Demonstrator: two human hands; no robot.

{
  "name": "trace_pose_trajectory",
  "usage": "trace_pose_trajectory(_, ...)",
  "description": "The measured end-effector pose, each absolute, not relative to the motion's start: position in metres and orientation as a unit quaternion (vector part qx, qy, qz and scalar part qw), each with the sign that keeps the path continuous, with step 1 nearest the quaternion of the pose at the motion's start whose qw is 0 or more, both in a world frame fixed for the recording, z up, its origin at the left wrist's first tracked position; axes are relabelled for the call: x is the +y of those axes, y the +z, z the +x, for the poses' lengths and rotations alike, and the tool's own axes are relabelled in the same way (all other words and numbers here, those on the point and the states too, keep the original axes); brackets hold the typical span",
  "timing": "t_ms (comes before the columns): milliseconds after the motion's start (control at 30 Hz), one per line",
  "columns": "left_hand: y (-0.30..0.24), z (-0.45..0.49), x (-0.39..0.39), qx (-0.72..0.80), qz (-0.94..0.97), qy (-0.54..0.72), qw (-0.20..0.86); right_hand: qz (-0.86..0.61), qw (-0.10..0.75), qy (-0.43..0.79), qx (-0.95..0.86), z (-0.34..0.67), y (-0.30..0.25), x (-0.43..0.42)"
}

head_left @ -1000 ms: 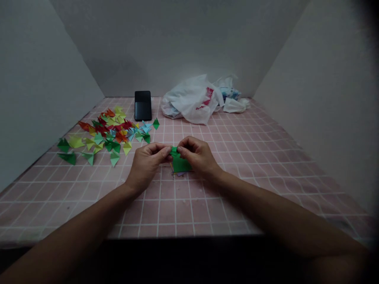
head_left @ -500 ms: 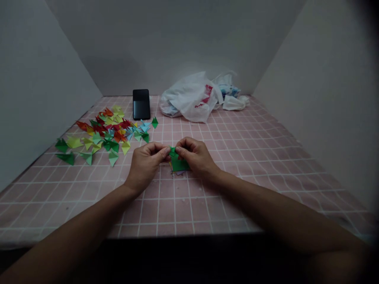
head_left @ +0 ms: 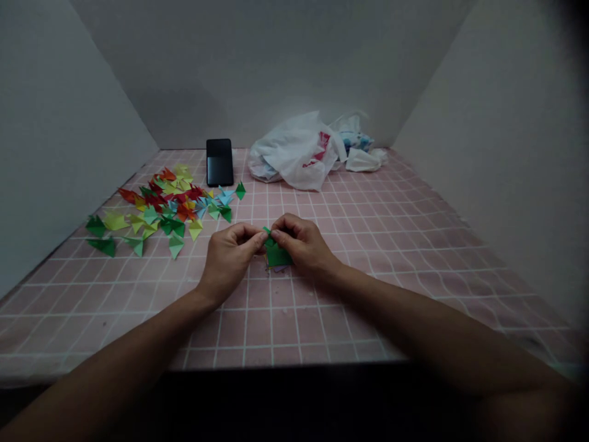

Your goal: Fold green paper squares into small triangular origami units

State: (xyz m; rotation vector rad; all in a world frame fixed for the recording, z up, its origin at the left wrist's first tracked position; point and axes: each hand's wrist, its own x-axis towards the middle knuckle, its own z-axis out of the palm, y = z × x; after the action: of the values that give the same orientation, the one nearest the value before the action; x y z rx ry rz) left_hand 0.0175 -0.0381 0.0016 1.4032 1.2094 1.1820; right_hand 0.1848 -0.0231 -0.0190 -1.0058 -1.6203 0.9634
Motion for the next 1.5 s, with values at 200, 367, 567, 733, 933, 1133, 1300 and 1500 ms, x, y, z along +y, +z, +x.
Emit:
trace_pose_trajectory(200,0.003,0.017,-0.038,0.484,0.566,0.479,0.464,-0.415,0.477,0.396,-0.666,0.185,-0.019,-0.023)
trace_pose_trajectory(367,0.001,0.017,-0.035,0.468,0.556,0.489,0.482,-0.401,0.488,0.431,-0.644,0.183,-0.022,-0.023)
trace_pose_trajectory(567,-0.001,0.017,-0.032,0.440,0.560,0.501,0.493,-0.382,0.530,0.425,-0.626,0.182,-0.025,-0.024)
trace_pose_trajectory(733,-0.001,0.017,-0.032,0.426,0.522,0.517,0.528,-0.370,0.553,0.356,-0.656,0.181,-0.023,-0.028)
trace_pose_trajectory(933,-0.004,0.016,-0.031,0.400,0.487,0.531,0.566,-0.324,0.555,0.196,-0.740,0.183,-0.025,-0.028)
trace_pose_trajectory(1133,-0.006,0.016,-0.031,0.391,0.456,0.544,0.586,-0.306,0.552,0.141,-0.763,0.185,-0.027,-0.027)
trace_pose_trajectory(1300,-0.007,0.016,-0.029,0.391,0.467,0.547,0.575,-0.309,0.540,0.158,-0.767,0.184,-0.025,-0.027)
trace_pose_trajectory(1500,-0.007,0.015,-0.027,0.396,0.491,0.560,0.537,-0.387,0.545,0.414,-0.617,0.182,-0.023,-0.028)
